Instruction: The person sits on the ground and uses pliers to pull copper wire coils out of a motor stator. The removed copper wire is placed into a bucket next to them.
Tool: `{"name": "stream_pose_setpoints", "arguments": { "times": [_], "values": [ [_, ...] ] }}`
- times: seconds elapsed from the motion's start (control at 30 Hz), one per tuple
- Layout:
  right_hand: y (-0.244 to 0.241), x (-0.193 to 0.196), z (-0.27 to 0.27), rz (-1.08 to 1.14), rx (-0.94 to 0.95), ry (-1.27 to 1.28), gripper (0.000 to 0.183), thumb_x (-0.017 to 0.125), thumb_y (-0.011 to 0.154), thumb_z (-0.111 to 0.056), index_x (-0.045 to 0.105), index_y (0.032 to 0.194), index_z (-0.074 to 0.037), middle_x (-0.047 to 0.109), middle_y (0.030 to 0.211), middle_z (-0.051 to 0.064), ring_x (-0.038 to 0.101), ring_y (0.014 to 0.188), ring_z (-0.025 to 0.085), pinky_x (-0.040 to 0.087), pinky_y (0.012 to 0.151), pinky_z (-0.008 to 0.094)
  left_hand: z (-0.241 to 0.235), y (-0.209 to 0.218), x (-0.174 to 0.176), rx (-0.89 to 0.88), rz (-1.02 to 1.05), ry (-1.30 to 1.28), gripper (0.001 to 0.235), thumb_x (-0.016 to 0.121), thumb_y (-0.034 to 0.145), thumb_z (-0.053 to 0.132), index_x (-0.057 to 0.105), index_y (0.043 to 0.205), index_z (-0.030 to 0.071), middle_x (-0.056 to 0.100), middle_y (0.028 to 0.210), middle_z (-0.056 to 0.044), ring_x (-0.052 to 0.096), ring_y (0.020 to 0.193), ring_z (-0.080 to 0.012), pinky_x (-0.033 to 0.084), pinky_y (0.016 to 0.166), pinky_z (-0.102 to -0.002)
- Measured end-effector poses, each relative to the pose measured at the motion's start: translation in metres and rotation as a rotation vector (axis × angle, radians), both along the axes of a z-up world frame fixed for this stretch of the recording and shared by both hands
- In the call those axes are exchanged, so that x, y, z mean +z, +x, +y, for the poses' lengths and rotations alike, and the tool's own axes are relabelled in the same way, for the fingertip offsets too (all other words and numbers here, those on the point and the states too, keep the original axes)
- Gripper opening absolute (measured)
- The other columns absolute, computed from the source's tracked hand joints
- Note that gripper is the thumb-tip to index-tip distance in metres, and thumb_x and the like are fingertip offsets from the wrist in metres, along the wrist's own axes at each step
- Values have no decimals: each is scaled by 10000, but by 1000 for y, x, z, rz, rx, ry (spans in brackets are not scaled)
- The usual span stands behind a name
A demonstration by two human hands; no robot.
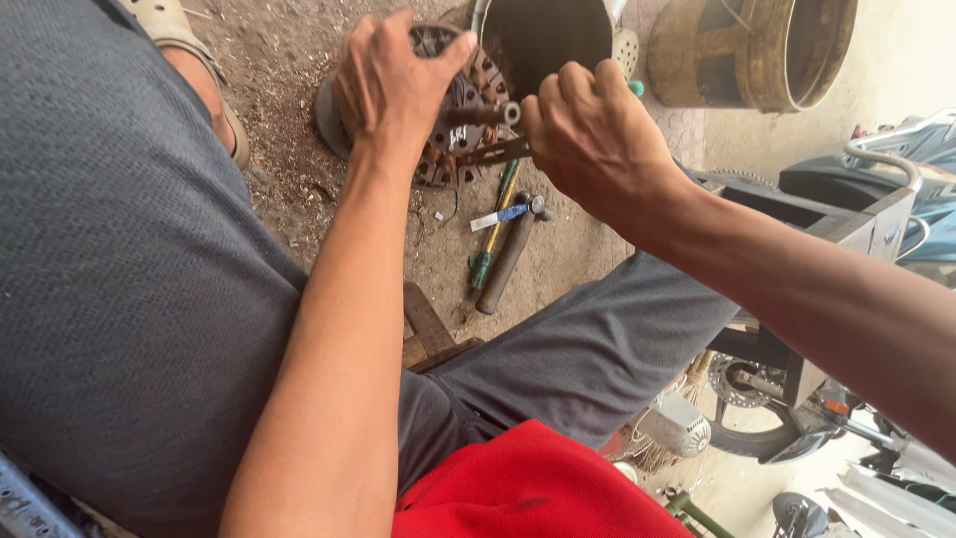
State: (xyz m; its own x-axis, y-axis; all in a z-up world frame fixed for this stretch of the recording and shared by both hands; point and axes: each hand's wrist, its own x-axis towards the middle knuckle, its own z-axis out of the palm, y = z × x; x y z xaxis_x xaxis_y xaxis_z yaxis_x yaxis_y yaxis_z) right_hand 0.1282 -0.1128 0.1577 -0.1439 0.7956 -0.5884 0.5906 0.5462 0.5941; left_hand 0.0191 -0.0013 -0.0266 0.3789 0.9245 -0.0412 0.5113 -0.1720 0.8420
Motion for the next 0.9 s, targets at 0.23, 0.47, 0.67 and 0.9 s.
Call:
{"name": "stream_pose_setpoints", "arguments": {
  "times": [0.23, 0.47, 0.67, 0.9],
  "values": [
    [18, -11, 8, 103, -128, -89, 111, 605, 967, -168, 603, 911, -71, 643, 807, 59, 597, 732, 164, 485, 616, 327, 0, -8, 0, 47, -70, 29, 734, 881, 766, 584, 728, 1137, -31, 674, 872, -189, 630, 761, -264, 520, 584, -399],
    [40, -39, -14, 394, -320, 21, 68, 587, 880, -65, 602, 946, -67, 661, 879, 96, 628, 807, 237, 496, 702, 393, -2, -7, -6, 52, -43, 59, 740, 884, 758, 606, 739, 1133, -15, 697, 869, -186, 644, 806, -285, 525, 617, -404],
    [53, -88, -53, 828, -510, 184, 164, 655, 813, -73, 523, 903, -33, 626, 836, 153, 629, 804, 355, 516, 703, 476, -3, -12, -5, 44, -17, -71, 719, 850, 750, 629, 741, 1161, 49, 723, 960, -173, 683, 752, -259, 546, 534, -384],
    [21, -130, -94, 1143, -1006, 283, 216, 674, 858, -97, 506, 969, -21, 611, 853, 192, 617, 789, 391, 483, 695, 493, -2, -16, 5, 35, -1, -48, 757, 858, 754, 651, 737, 1176, 34, 752, 993, -162, 724, 825, -277, 586, 625, -419]
  ]
}}
